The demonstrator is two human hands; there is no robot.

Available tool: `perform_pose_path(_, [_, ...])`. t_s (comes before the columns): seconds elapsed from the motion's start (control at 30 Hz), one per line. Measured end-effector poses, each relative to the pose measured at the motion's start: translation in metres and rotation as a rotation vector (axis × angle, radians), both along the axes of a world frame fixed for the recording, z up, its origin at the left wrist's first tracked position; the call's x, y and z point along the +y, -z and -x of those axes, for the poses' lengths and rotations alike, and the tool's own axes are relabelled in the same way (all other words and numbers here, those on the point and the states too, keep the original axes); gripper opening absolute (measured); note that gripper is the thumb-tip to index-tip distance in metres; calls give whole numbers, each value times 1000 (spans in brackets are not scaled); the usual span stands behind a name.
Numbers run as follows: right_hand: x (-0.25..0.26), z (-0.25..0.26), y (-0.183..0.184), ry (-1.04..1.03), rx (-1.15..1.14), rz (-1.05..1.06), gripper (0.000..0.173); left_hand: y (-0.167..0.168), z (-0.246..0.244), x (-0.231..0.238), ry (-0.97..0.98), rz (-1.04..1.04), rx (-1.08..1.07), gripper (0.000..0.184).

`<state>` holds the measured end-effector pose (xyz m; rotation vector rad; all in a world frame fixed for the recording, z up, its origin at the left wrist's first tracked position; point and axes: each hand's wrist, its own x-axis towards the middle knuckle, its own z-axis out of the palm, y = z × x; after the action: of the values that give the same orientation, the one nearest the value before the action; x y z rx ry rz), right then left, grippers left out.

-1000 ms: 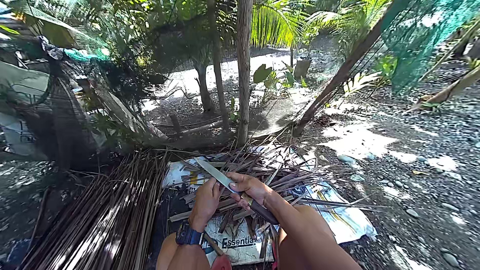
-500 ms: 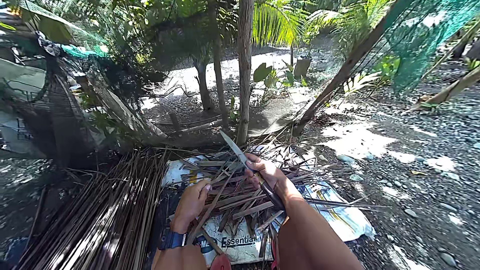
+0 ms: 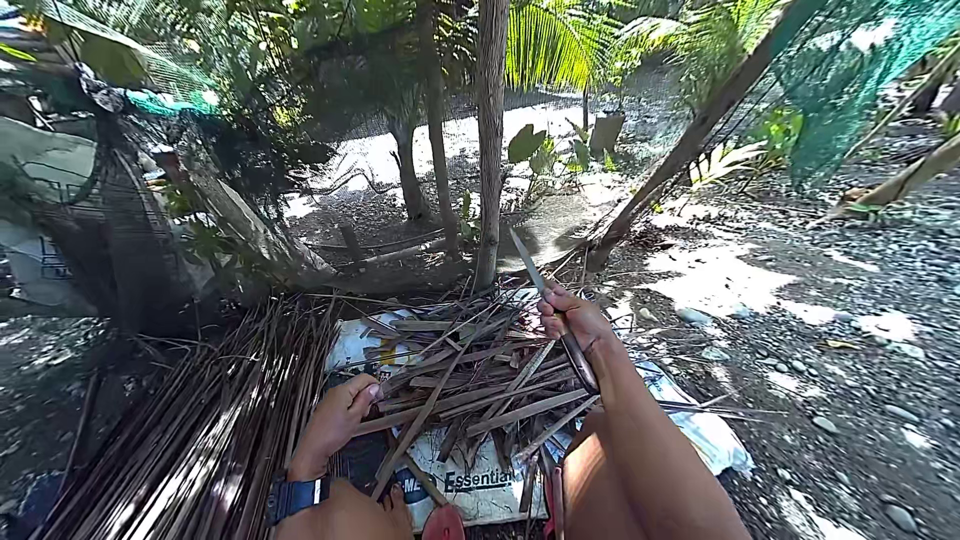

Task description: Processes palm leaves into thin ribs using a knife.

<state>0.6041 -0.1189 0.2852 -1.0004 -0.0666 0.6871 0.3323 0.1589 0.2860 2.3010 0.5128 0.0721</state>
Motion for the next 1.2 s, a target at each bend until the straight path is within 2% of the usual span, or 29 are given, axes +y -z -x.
perform_pose_path(0.13, [-15,-16,4,178,48,-34,32,-2,-1,1,-118,-64,62,29])
perform_pose_path(0.27, [-13,-13,2,214,34,8,34,-2,-9,-7,-190,-81,66,37])
perform_pose_path(0.37, [-15,-14,3,241,29,-18,34,-2,-13,-7,-157,-99,109,36])
perform_pose_path(0.5, [-15,-6,1,191,-35,3,35,-2,-16,-10,-123,-107,135,36])
perform_pose_path(0.67, [6,26,3,-155,-106,110,39,0,-24,-18,-88,-99,111,34])
perform_pose_path(0.77, [21,35,11,-292,-91,77,38,1,-27,-22,-33,-76,105,33])
perform_pose_path(0.97, [22,25,7,-190,-48,-17,41,4,-20,-16,67,-19,37,30])
perform_pose_path(1.07, [15,18,5,-97,-37,-38,33,8,-13,-7,70,25,12,30])
perform_pose_path(1.2, [0,5,5,-72,-75,-47,26,9,-1,3,70,105,-40,27])
